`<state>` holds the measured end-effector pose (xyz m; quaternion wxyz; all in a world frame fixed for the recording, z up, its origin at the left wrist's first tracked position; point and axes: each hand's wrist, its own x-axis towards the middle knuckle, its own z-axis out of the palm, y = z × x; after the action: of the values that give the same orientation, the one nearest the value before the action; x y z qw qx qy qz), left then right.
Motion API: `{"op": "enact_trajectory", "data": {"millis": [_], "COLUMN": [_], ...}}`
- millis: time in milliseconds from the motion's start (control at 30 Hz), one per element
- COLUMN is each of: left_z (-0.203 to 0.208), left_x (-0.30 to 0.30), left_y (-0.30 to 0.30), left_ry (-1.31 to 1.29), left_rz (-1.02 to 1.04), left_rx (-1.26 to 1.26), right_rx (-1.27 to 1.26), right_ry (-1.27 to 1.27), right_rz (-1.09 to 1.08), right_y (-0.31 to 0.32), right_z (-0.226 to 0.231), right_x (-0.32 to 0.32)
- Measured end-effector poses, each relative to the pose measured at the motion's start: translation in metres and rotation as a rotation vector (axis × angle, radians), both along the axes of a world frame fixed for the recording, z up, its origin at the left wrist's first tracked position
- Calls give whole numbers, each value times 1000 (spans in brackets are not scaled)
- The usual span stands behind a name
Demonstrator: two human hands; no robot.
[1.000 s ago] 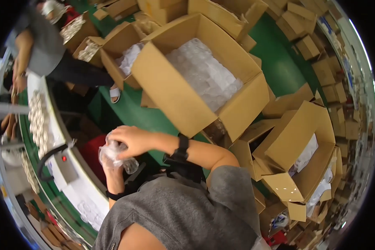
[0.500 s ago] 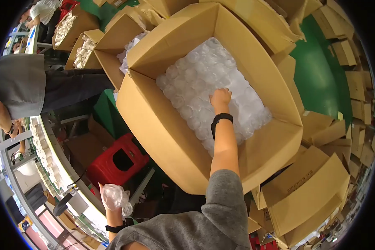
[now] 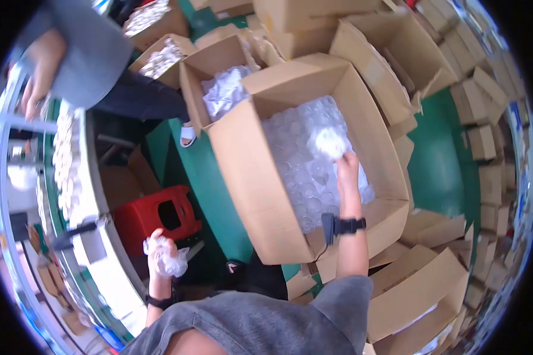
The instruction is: The person inserts a small fan into a clear plastic cup, secures it with a rubber band, and places the assembly into a cardboard box. Then, the person places clear plastic cups into plastic bags and packs them into a box before returning to the fan assembly.
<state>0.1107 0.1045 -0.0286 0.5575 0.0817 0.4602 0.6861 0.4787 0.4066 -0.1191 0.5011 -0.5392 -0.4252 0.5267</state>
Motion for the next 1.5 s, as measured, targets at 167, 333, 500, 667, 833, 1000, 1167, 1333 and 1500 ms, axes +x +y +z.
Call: {"op": "enact_trajectory", "data": {"millis": [167, 333, 500, 667, 833, 1000, 1167, 1333, 1500], "left_z": [47, 108, 112, 91, 59, 32, 12, 17, 63], "left_x": [-15, -12, -6, 6, -5, -55, -107, -134, -145], "left_y": [-69, -198, -329, -420, -471, -510, -519, -520, -526], "left_ry": [260, 863, 877, 755, 700, 821, 1217, 1310, 800], "left_rz": [3, 296, 882, 1357, 1615, 1867, 1621, 1522, 1671], "left_rx": [2, -157, -470, -721, -885, -1077, -1400, -1367, -1010], "right_rx": [144, 437, 406, 79, -723, -717, -400, 1068, 410], "right_ry": [188, -39, 167, 305, 206, 111, -86, 107, -134], "right_rz": [809, 1380, 1723, 2085, 2221, 2319, 2409, 2252, 2559], "right_y": [-146, -309, -476, -594, -637, -611, -586, -583, -574], "right_z": [142, 158, 146, 125, 100, 77, 68, 85, 60], "right_x": [-162, -313, -400, -434, -465, -509, -515, -517, -533]}}
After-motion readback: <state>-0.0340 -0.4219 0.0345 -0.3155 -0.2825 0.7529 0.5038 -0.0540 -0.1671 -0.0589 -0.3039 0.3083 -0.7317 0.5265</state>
